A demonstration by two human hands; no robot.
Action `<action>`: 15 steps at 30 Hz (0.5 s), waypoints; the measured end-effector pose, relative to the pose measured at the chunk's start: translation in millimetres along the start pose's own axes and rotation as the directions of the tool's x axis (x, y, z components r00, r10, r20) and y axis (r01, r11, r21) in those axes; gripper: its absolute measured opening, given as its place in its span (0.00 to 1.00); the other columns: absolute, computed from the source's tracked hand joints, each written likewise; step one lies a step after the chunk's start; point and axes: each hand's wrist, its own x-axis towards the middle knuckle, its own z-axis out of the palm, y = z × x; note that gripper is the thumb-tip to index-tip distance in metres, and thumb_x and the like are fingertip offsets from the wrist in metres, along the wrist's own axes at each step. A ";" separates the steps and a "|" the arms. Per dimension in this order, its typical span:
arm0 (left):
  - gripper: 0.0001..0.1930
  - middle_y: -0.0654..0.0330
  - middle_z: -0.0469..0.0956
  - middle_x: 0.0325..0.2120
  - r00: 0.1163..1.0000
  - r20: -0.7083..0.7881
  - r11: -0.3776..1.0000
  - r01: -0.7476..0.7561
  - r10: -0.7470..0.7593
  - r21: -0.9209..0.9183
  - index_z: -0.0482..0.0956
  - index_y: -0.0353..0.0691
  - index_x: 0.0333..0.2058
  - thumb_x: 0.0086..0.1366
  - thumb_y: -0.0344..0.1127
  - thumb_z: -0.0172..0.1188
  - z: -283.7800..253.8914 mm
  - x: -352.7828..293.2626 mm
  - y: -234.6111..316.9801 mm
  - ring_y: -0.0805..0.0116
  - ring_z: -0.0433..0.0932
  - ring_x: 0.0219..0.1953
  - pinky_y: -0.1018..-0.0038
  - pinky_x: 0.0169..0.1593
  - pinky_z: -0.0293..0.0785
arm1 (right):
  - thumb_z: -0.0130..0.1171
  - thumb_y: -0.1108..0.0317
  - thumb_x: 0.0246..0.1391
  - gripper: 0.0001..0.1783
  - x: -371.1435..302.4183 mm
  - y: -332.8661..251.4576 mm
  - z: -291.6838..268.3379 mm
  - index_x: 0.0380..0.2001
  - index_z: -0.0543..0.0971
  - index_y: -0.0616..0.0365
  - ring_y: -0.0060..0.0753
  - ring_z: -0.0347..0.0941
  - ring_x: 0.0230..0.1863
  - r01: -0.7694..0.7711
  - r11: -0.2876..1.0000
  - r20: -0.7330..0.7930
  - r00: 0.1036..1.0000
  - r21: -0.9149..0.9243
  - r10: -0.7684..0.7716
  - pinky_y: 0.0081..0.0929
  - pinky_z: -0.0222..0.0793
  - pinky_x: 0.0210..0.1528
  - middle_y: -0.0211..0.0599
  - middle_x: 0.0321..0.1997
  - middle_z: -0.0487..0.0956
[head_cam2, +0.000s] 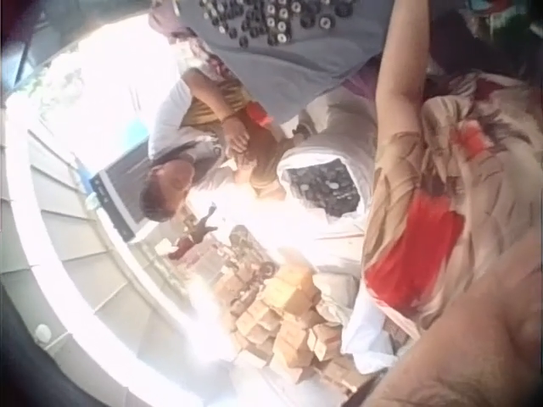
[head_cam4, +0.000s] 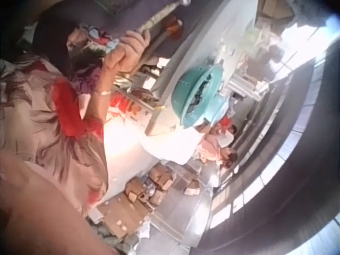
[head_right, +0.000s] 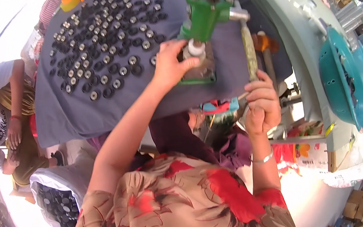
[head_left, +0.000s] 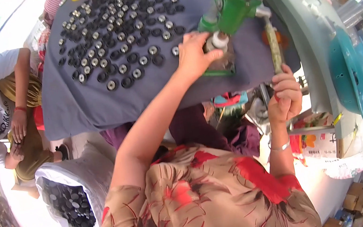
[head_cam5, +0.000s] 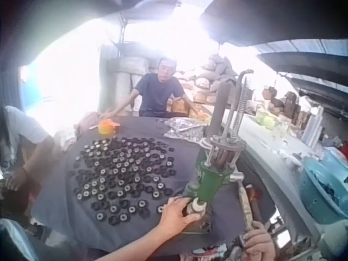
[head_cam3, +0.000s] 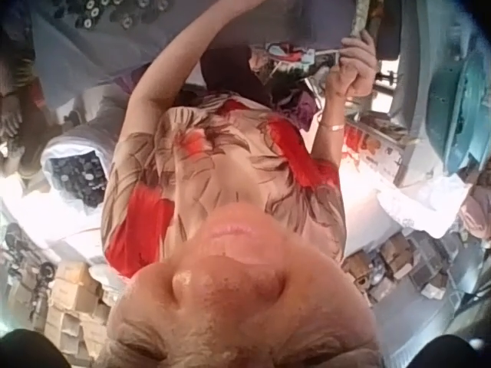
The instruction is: The person assembles plastic rings and plastic caps using a manual press.
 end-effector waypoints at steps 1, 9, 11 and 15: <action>0.31 0.53 0.76 0.44 1.000 -0.013 1.000 0.006 -0.006 -0.021 0.78 0.39 0.46 0.43 0.49 0.72 1.8 -8.2 -0.2 0.54 0.69 0.50 0.62 0.53 0.67 | 0.48 0.64 0.59 0.13 3.4 1.3 -0.6 0.22 0.67 0.58 0.39 0.73 0.29 0.012 1.000 0.001 1.000 0.007 -0.012 0.58 0.63 0.54 0.38 0.24 0.72; 0.30 0.58 0.76 0.46 0.998 0.011 0.996 0.065 -0.066 0.062 0.76 0.43 0.47 0.46 0.50 0.69 3.3 -6.8 -2.3 0.58 0.65 0.56 0.57 0.51 0.61 | 0.43 0.69 0.61 0.13 137.9 -2.3 9.7 0.27 0.70 0.68 0.38 0.72 0.27 -0.117 0.983 -0.120 0.988 -0.139 0.100 0.43 0.74 0.42 0.43 0.25 0.71; 0.30 0.58 0.76 0.46 0.995 0.033 0.995 0.088 -0.090 0.045 0.75 0.44 0.48 0.46 0.48 0.70 6.5 -0.7 8.1 0.58 0.63 0.57 0.56 0.52 0.60 | 0.45 0.69 0.60 0.13 177.5 7.4 10.9 0.28 0.72 0.69 0.36 0.72 0.25 -0.189 0.972 -0.118 0.978 -0.136 0.174 0.38 0.76 0.36 0.43 0.25 0.72; 0.26 0.61 0.76 0.45 0.983 0.067 0.978 0.164 -0.174 0.132 0.78 0.43 0.44 0.44 0.45 0.70 11.2 5.6 22.9 0.60 0.63 0.57 0.56 0.52 0.59 | 0.46 0.68 0.58 0.13 215.1 47.4 13.2 0.27 0.73 0.70 0.34 0.72 0.22 -0.239 0.969 -0.078 0.967 0.062 0.244 0.36 0.76 0.29 0.43 0.24 0.73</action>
